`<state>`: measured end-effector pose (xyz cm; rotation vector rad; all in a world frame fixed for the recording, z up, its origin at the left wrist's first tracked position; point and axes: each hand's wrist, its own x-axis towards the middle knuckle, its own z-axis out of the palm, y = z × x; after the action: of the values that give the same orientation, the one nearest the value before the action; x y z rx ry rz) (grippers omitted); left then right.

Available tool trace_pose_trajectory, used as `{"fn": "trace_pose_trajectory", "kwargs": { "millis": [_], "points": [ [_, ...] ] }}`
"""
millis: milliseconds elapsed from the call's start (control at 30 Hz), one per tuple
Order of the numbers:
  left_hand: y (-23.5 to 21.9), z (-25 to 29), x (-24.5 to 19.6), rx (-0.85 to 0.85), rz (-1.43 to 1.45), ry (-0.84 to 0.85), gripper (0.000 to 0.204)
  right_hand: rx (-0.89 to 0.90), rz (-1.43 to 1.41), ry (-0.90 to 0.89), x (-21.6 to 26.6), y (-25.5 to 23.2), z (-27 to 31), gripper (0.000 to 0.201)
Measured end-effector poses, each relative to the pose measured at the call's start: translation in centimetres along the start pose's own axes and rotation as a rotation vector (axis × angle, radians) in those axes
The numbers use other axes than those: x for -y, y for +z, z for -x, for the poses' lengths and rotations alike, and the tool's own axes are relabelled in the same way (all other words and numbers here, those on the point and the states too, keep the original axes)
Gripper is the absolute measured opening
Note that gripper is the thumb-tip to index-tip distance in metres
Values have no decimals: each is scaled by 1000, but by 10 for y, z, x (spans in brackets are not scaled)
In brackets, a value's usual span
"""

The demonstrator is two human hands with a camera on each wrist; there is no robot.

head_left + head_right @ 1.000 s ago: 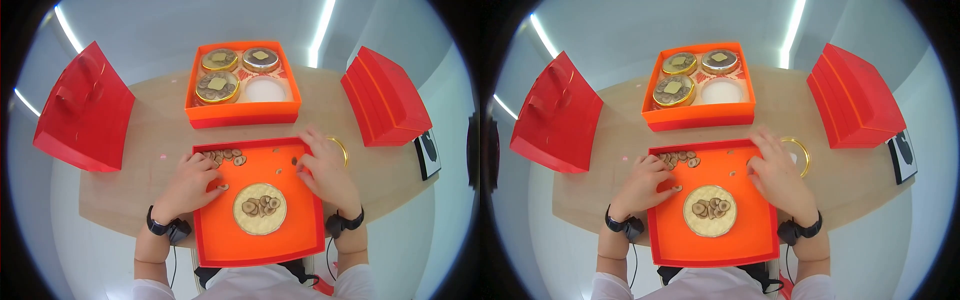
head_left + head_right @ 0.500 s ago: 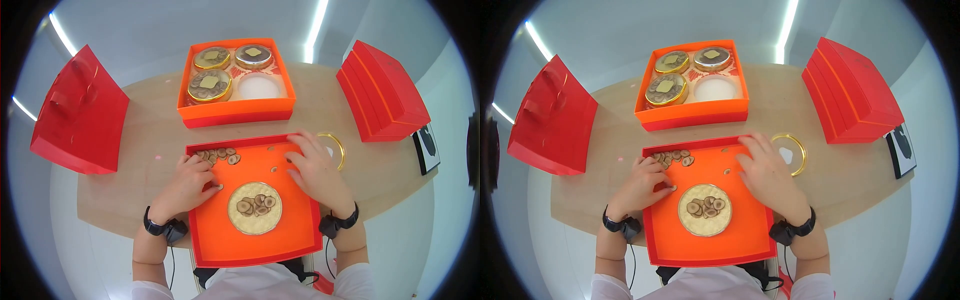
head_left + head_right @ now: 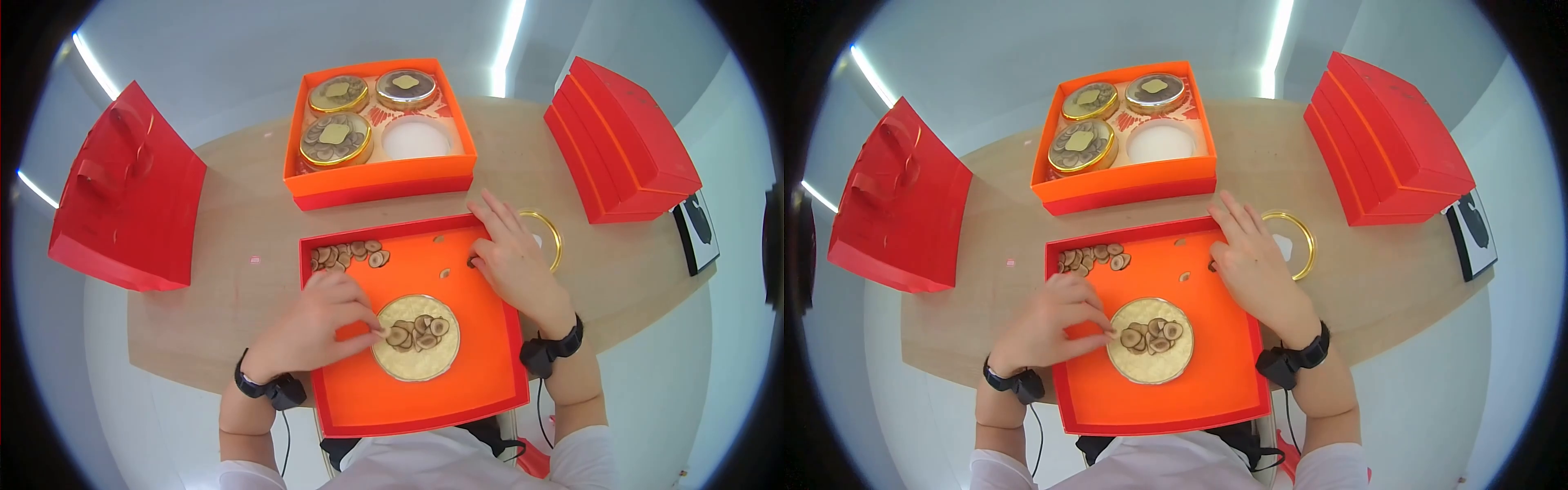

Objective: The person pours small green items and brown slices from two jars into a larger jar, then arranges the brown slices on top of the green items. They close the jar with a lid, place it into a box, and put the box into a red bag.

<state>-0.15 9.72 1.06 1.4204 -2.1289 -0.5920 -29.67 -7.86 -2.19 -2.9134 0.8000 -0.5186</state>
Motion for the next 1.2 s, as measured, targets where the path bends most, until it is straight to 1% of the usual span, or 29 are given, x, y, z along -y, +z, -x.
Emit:
{"fn": "trace_pose_trajectory", "kwargs": {
  "millis": [67,167,267,367,567,667,767,1033,1133,1200],
  "points": [
    [9,-1,-3,12,8,91,17,-1,-2,-3,0,-1,-1,16],
    [21,-3,-4,21,-40,129,16,24,-28,-1,0,-4,-1,15],
    [24,-2,0,23,5,98,18,75,-78,12,2,-10,-1,15],
    [20,-3,2,-31,49,109,19,102,-82,23,0,-10,-1,16],
    [9,-3,17,-210,-94,2,16,87,-92,52,2,-10,0,16],
    [6,-4,26,-257,-191,-50,16,89,-99,44,0,-8,0,16],
    [4,-5,30,-272,-242,-73,16,105,-106,45,-1,-8,0,17],
    [7,-4,39,-241,-315,-107,15,105,-87,63,0,-10,0,19],
    [8,-4,41,-256,-352,-126,15,83,-76,33,-1,-13,2,20],
    [5,-3,41,-264,-389,-139,15,80,-170,30,3,-22,1,20]
  ]
}}
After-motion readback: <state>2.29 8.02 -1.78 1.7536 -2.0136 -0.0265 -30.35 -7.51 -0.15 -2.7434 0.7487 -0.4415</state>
